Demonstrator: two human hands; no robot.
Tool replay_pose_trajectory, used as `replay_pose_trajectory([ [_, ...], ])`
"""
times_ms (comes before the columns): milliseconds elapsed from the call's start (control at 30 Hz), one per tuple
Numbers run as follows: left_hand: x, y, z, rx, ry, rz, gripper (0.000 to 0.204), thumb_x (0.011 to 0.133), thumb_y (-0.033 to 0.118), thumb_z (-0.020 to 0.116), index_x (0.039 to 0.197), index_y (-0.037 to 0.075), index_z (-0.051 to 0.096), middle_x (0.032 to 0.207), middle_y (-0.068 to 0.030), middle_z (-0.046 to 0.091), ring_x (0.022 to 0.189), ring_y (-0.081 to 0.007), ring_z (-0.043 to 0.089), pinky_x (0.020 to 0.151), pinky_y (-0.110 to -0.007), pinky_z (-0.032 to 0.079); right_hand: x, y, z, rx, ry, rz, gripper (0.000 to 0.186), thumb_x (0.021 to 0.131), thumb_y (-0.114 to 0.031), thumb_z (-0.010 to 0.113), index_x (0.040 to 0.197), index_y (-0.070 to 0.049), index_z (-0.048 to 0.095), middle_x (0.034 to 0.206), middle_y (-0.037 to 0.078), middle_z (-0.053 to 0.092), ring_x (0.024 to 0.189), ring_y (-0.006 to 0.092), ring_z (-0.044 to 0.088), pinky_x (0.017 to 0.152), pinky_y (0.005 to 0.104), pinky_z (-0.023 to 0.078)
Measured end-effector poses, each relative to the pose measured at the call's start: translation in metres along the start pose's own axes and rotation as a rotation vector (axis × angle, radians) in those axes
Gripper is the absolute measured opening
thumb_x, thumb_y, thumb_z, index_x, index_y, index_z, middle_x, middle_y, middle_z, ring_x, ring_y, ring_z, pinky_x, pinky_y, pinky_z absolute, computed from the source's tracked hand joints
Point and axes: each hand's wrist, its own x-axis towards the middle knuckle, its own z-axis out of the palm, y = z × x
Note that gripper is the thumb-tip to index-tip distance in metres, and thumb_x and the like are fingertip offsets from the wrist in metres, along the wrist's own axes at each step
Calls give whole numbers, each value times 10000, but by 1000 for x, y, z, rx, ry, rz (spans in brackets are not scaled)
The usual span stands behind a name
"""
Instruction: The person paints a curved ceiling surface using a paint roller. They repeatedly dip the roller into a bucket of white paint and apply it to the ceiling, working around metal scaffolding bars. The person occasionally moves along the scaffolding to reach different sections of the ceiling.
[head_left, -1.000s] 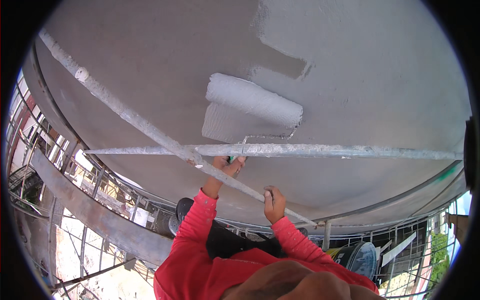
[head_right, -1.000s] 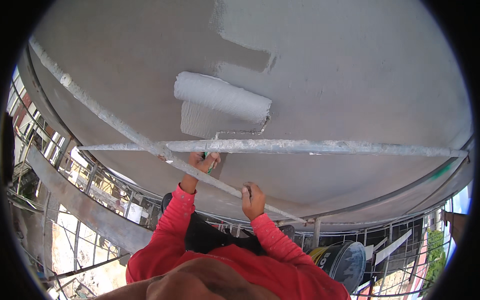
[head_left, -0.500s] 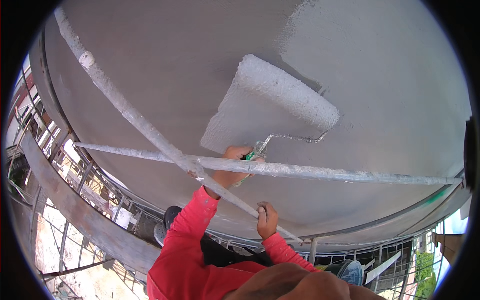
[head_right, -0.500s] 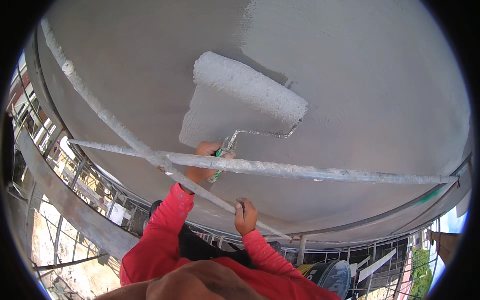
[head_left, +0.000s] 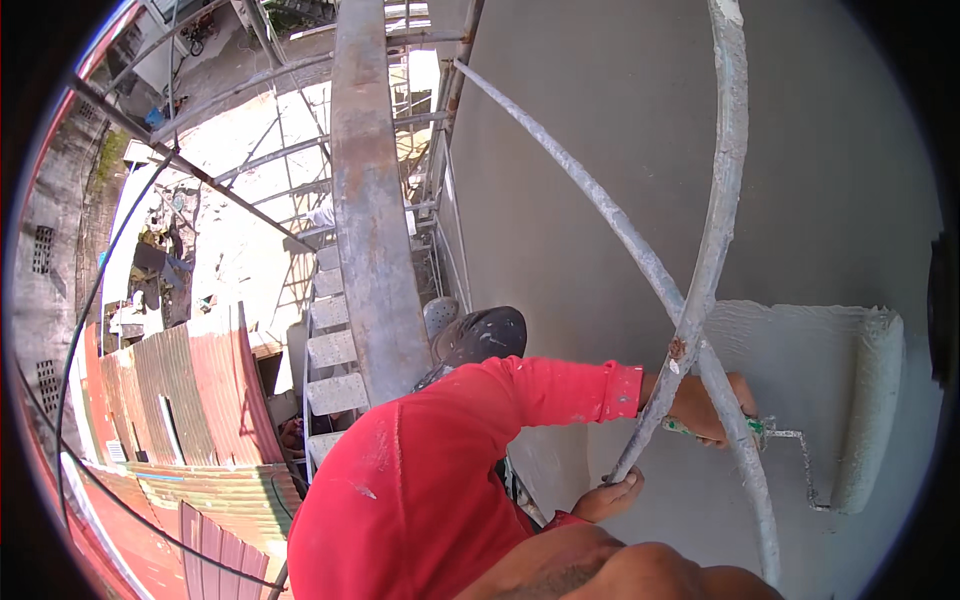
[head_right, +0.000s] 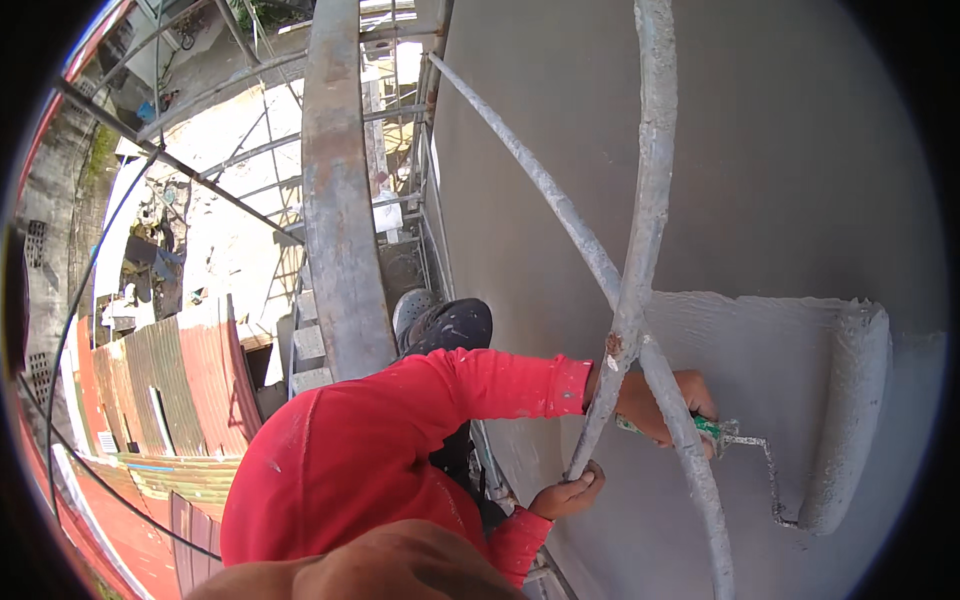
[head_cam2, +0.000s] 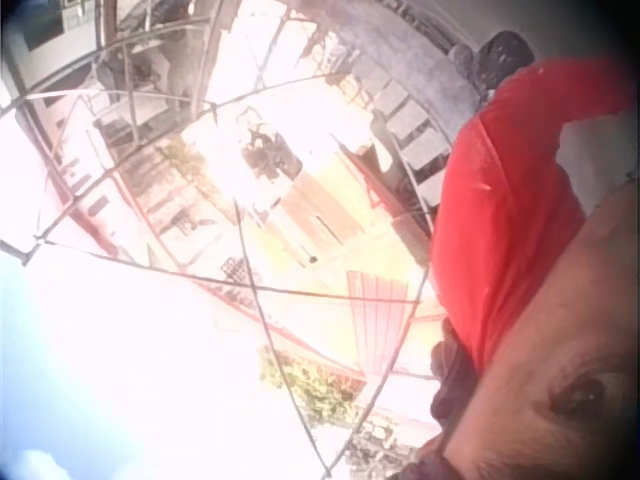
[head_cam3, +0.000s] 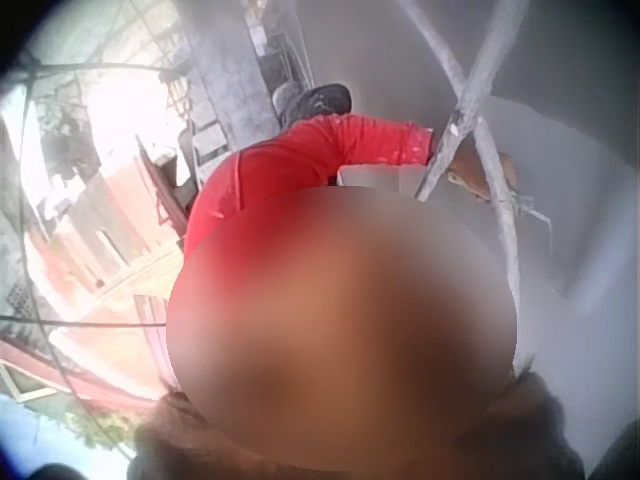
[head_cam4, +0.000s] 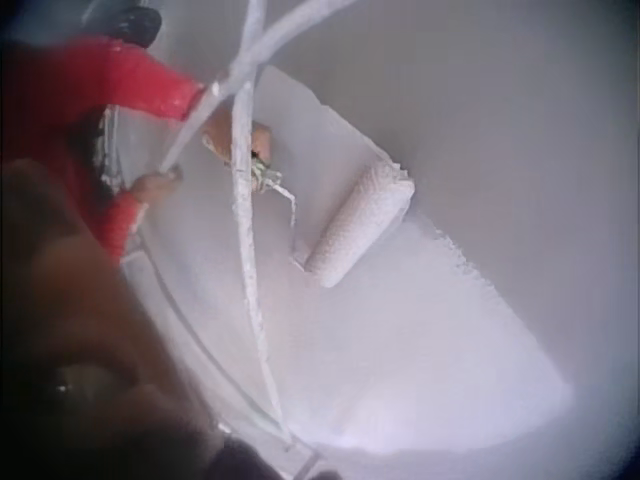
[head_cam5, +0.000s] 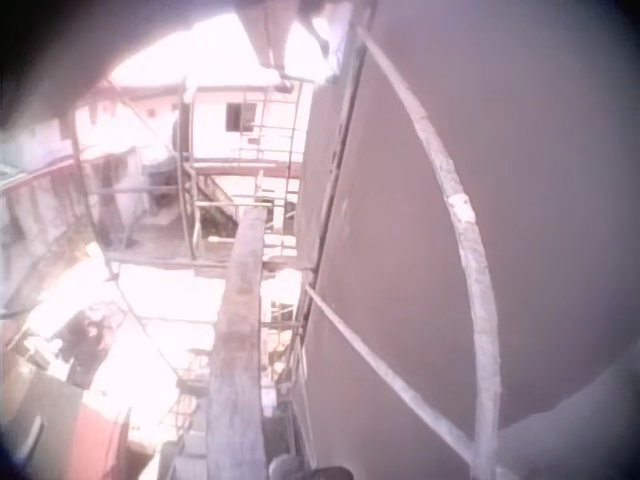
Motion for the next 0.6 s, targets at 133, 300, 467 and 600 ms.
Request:
replay_pose_trajectory([
  [133, -35, -6, -7, -46, 59, -250, 348, 888, 364, 756, 918, 19, 735, 718, -50, 668, 629, -113, 641, 556, -275, 509, -2, -5, 3, -5, 25, 8, 445, 1054, -321, 396, 1032, 59, 627, 948, 187, 630, 842, 325, 593, 772, 429, 463],
  [300, -79, -65, -22, 103, 118, -165, 294, 910, 308, 740, 902, 16, 705, 715, -44, 669, 602, -117, 619, 555, -299, 493, 1, -2, 2, 1, -3, -16, 415, 1054, -288, 404, 1037, 61, 628, 963, 200, 635, 867, 339, 605, 789, 441, 471],
  [467, -128, -92, -34, 171, 96, -354, 271, 965, 275, 696, 883, 20, 661, 681, -29, 625, 592, -99, 586, 544, -288, 465, 6, 1, 22, 71, 74, -29, 353, 1030, -220, 447, 1063, 81, 628, 982, 206, 638, 881, 318, 609, 809, 425, 482],
  [600, -173, -99, -28, 72, 178, -419, 241, 1038, 264, 588, 927, 50, 599, 646, 19, 528, 551, -70, 492, 509, -277, 405, 0, -21, 4, 98, 48, -84, 308, 1006, -166, 486, 1075, 99, 628, 954, 194, 651, 856, 284, 615, 803, 387, 488],
])
